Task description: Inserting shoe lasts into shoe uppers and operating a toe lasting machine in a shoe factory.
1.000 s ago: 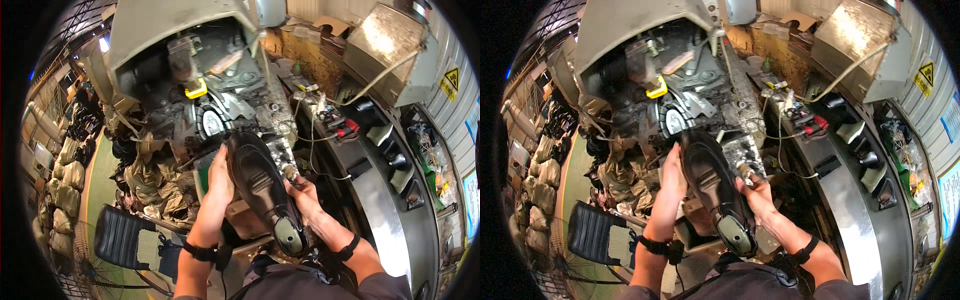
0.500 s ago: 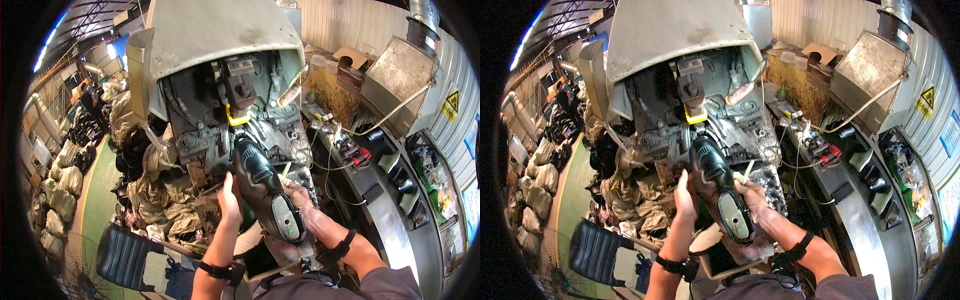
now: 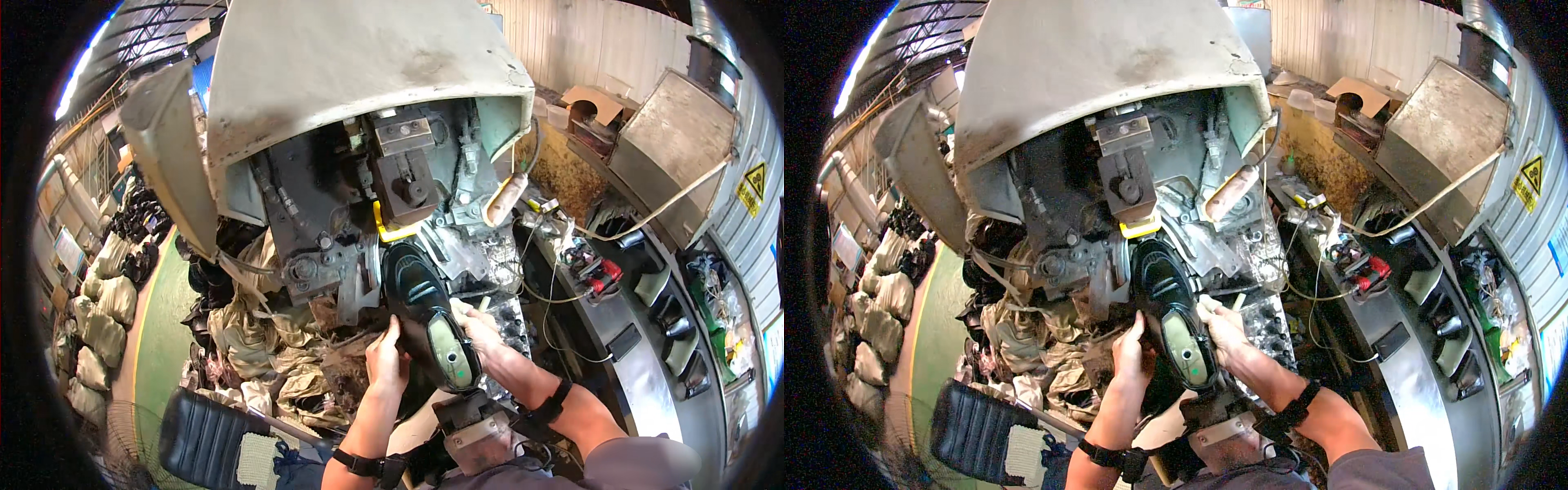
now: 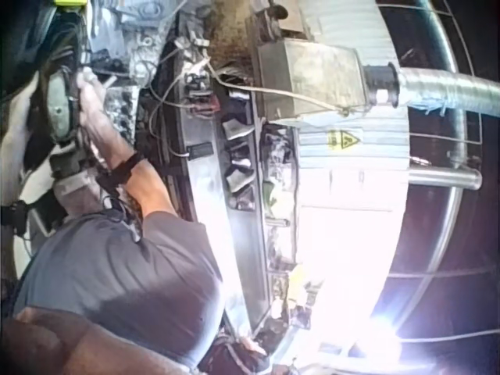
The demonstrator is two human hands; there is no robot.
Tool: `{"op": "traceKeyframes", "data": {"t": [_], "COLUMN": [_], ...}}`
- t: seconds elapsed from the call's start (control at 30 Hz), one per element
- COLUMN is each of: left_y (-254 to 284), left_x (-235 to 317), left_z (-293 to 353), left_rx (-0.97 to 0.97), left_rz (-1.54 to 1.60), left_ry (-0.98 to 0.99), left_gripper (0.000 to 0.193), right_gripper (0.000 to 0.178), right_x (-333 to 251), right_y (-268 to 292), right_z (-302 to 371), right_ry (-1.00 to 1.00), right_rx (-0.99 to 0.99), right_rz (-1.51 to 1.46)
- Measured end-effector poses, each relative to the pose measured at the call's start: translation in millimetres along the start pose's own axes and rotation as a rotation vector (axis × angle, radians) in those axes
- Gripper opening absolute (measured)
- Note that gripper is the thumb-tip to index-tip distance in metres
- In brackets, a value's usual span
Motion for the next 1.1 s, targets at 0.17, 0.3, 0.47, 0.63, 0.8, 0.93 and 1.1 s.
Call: {"op": "traceKeyframes", "data": {"t": [0.17, 0.3, 0.47, 0.63, 0.8, 0.93, 1.1], "left_y": [5, -8, -22, -30, -20, -18, -31], "left_x": [-15, -39, -59, -63, -87, -91, -71], "left_z": [-21, -17, -29, -31, -44, -50, -34], "left_rx": [-0.071, 0.009, 0.227, 0.239, 0.293, 0.237, 0.192], "left_rz": [0.247, 0.199, 0.12, 0.268, 0.206, 0.201, 0.336], "left_ry": [0.109, -0.164, -0.24, -0.225, -0.301, -0.293, -0.172], "left_gripper": [0.032, 0.036, 0.033, 0.032, 0.037, 0.036, 0.036], "right_gripper": [0.028, 0.048, 0.048, 0.047, 0.042, 0.041, 0.037], "right_x": [-13, -3, 3, 6, 11, 10, 10], "right_y": [-3, 26, 31, 30, 30, 32, 32], "right_z": [5, -27, -44, -46, -49, -57, -46], "right_ry": [-0.044, 0.003, 0.03, 0.021, 0.032, 0.001, -0.036], "right_rx": [0.104, 0.074, 0.034, 0.02, -0.036, -0.089, -0.064], "right_rz": [0.081, 0.066, 0.095, 0.072, 0.025, -0.026, -0.052]}}
Point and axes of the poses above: each hand's wrist, its own z-axis away from the middle knuckle, its own y-axis out of the back of the hand, x = y × z, the point moved 1 cm from there along -z, towards the middle knuckle, and after that the axes turned 11 degrees about -y, right-handed, at the moved point
